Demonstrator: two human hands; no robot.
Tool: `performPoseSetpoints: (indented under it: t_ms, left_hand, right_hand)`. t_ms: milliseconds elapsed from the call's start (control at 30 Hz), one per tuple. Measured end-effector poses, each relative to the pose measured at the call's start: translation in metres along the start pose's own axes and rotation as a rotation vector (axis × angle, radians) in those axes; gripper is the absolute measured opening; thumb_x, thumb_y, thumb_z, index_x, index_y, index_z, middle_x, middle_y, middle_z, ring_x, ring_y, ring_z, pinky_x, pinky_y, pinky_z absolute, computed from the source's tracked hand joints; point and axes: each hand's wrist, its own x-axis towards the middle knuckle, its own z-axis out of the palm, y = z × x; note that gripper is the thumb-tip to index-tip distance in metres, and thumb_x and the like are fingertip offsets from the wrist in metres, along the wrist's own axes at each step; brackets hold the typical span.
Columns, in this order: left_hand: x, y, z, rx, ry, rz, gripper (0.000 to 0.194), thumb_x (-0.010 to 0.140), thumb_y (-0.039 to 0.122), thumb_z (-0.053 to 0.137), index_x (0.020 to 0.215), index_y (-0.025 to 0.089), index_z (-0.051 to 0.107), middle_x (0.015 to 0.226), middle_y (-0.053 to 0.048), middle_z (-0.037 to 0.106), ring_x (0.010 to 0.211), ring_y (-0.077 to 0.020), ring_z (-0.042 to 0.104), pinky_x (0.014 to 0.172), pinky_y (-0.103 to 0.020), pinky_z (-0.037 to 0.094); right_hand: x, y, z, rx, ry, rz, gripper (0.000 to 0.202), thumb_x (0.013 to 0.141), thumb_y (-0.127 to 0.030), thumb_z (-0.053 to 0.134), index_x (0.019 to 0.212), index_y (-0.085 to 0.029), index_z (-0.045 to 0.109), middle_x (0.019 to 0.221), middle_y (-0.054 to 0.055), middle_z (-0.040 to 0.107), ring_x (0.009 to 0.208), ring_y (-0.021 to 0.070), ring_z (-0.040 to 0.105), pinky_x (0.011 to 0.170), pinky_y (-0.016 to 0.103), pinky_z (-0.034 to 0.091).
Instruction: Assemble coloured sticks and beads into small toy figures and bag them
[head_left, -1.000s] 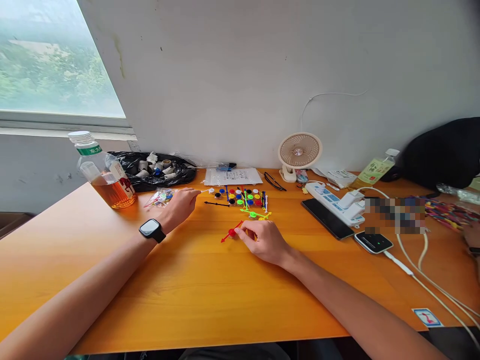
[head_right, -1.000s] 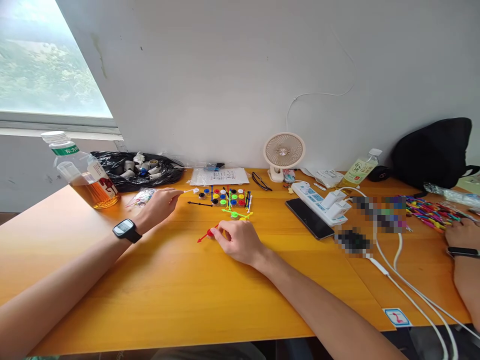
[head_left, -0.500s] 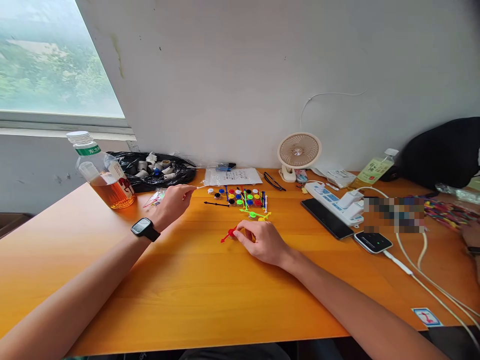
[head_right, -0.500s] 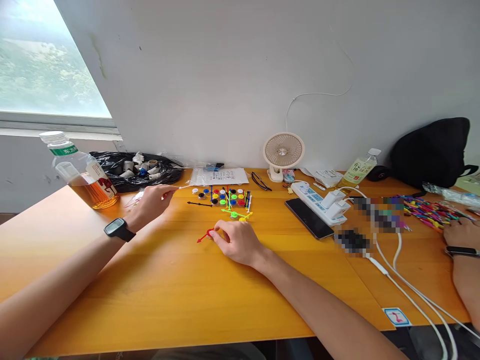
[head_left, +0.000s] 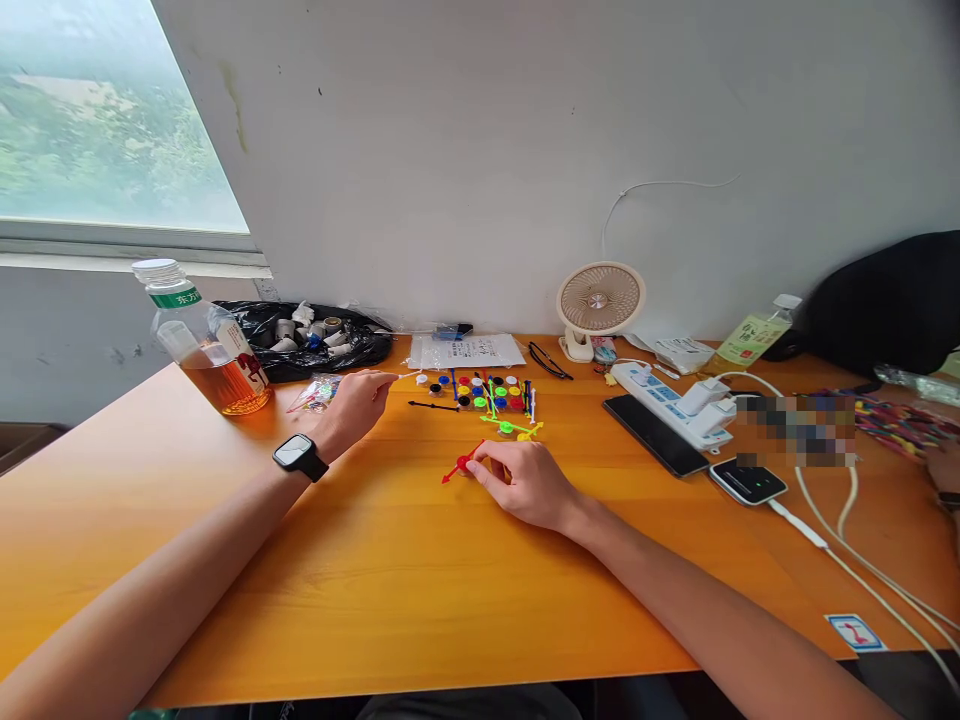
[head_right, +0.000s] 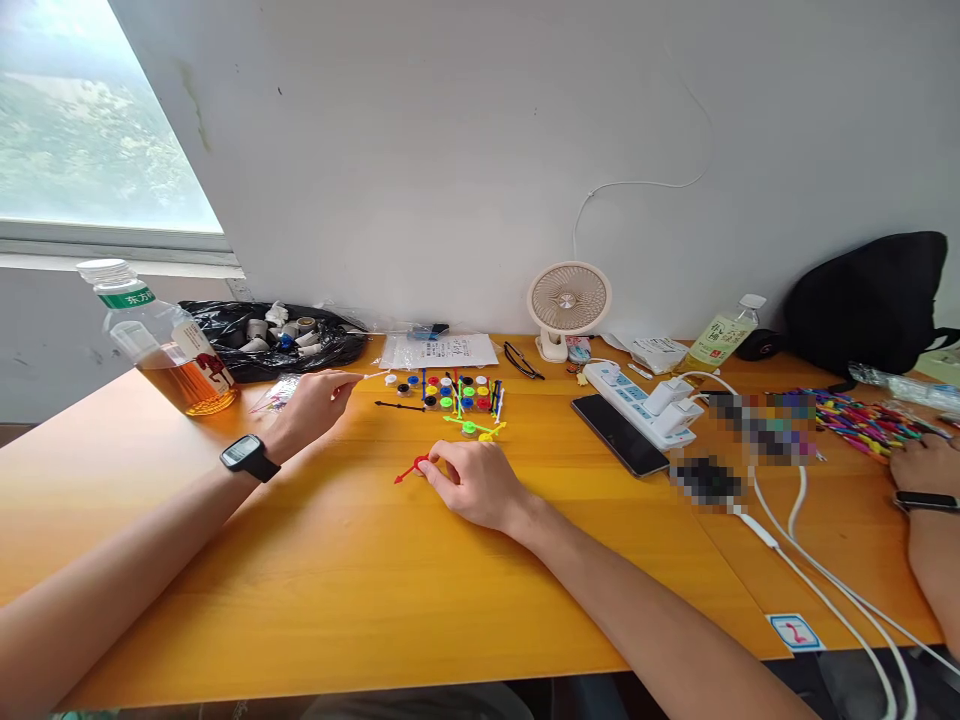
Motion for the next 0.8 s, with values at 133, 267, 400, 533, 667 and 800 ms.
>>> performPoseSetpoints:
  t_ms: [133, 267, 400, 533, 667, 800]
  left_hand:
    - [-0.001, 0.0, 0.001, 0.02, -0.025, -0.007, 0.038, 0.101, 0.024, 0.047, 0.114, 0.017, 0.082, 0.108, -0.015, 0.082, 0.094, -0.0284, 0.078, 0.081, -0.034, 0.057]
    - [-0.003, 0.0, 0.003, 0.007, -0.045, 0.001, 0.037, 0.1, 0.021, 0.047, 0.112, 0.017, 0.082, 0.103, -0.015, 0.082, 0.091, -0.0269, 0.077, 0.08, -0.033, 0.056]
    - [-0.003, -0.002, 0.003, -0.006, -0.051, 0.026, 0.035, 0.099, 0.019, 0.047, 0.108, 0.018, 0.081, 0.101, -0.014, 0.081, 0.092, -0.0261, 0.076, 0.085, -0.034, 0.056]
    - [-0.002, -0.004, -0.005, 0.06, -0.019, 0.039, 0.032, 0.095, 0.015, 0.049, 0.105, 0.017, 0.079, 0.098, -0.015, 0.079, 0.091, -0.027, 0.074, 0.085, -0.035, 0.057]
    - [0.0, -0.003, -0.02, 0.205, 0.015, 0.027, 0.03, 0.089, 0.011, 0.048, 0.101, 0.016, 0.075, 0.094, -0.015, 0.076, 0.088, -0.0283, 0.072, 0.081, -0.036, 0.056]
    - [0.003, -0.003, -0.038, 0.259, -0.013, -0.007, 0.025, 0.085, 0.013, 0.049, 0.09, 0.016, 0.073, 0.086, -0.013, 0.075, 0.078, -0.0273, 0.07, 0.07, -0.035, 0.053]
  right_hand:
    - [0.0, 0.001, 0.001, -0.002, -0.003, -0.001, 0.021, 0.104, -0.035, 0.064, 0.093, -0.022, 0.076, 0.064, -0.003, 0.064, 0.059, 0.0134, 0.057, 0.061, 0.027, 0.037]
    - [0.0, 0.001, 0.001, -0.005, -0.005, -0.017, 0.021, 0.104, -0.035, 0.063, 0.093, -0.022, 0.075, 0.063, -0.003, 0.063, 0.059, 0.0134, 0.057, 0.062, 0.028, 0.038]
    - [0.0, 0.002, 0.0, 0.034, 0.011, -0.091, 0.015, 0.104, -0.032, 0.063, 0.1, -0.022, 0.074, 0.089, 0.003, 0.073, 0.079, 0.0169, 0.067, 0.073, 0.03, 0.049]
    - [0.0, 0.002, 0.0, 0.029, 0.011, -0.233, 0.011, 0.102, -0.027, 0.066, 0.109, -0.024, 0.073, 0.129, 0.01, 0.07, 0.12, 0.0255, 0.065, 0.106, 0.042, 0.051]
    - [-0.001, 0.001, 0.0, 0.015, -0.045, -0.29, 0.019, 0.1, -0.025, 0.067, 0.118, -0.025, 0.071, 0.123, 0.009, 0.072, 0.121, 0.0268, 0.062, 0.108, 0.046, 0.051]
    - [0.0, 0.003, 0.0, -0.01, -0.032, -0.264, 0.02, 0.101, -0.024, 0.066, 0.12, -0.024, 0.07, 0.12, 0.009, 0.071, 0.117, 0.026, 0.063, 0.106, 0.043, 0.051]
